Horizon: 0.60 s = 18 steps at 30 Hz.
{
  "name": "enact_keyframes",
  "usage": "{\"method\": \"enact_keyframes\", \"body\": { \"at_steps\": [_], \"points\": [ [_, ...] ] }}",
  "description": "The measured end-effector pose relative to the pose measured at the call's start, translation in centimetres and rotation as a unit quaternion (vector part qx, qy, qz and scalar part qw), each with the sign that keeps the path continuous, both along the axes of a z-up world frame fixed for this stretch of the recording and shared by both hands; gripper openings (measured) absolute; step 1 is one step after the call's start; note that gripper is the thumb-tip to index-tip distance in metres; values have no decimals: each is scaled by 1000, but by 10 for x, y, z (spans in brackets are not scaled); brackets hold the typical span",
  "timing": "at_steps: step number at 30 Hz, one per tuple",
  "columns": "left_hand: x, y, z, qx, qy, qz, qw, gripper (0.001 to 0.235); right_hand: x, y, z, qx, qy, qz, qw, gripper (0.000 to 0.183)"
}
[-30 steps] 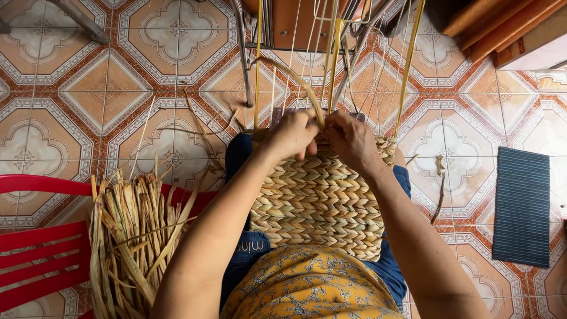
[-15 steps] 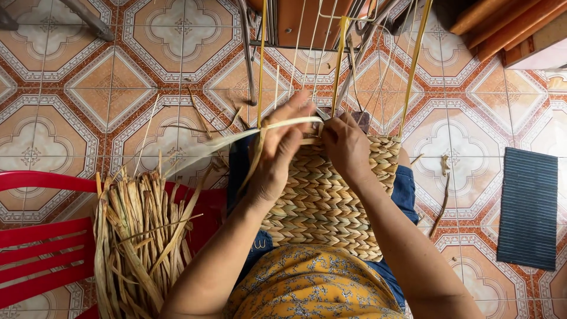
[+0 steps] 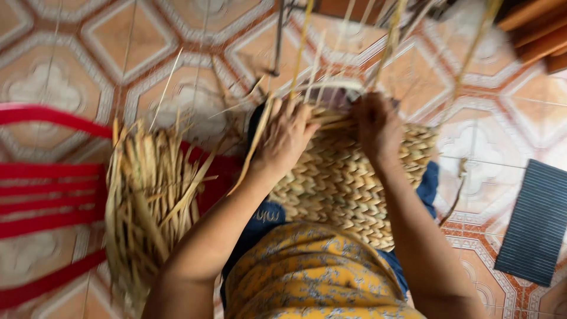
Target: The person sits on a chair with a partially woven basket on their lap and weaves dried palm strips around the upright stakes, pulling each strip tight and tucking the ends into the woven body. They continue adding strips row by row to build up the basket wall.
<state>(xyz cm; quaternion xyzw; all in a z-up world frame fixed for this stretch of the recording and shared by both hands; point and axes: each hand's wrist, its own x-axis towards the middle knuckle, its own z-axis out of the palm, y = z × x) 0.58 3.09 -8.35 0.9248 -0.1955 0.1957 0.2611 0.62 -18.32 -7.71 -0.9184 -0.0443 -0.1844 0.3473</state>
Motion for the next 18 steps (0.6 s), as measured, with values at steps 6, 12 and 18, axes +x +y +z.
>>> {"method": "enact_keyframes", "body": {
  "at_steps": [6, 12, 18],
  "points": [
    [-14, 49, 0, -21, 124, 27, 992, 34, 6, -14, -6, 349, 59, 55, 934, 10],
    [-7, 187, 0, -168, 127, 172, 962, 8, 4, -17, 7, 316, 72, 31, 945, 8],
    [7, 255, -48, -33, 430, 343, 835, 18, 1, -22, -2, 278, 65, 27, 958, 6]
  ]
}}
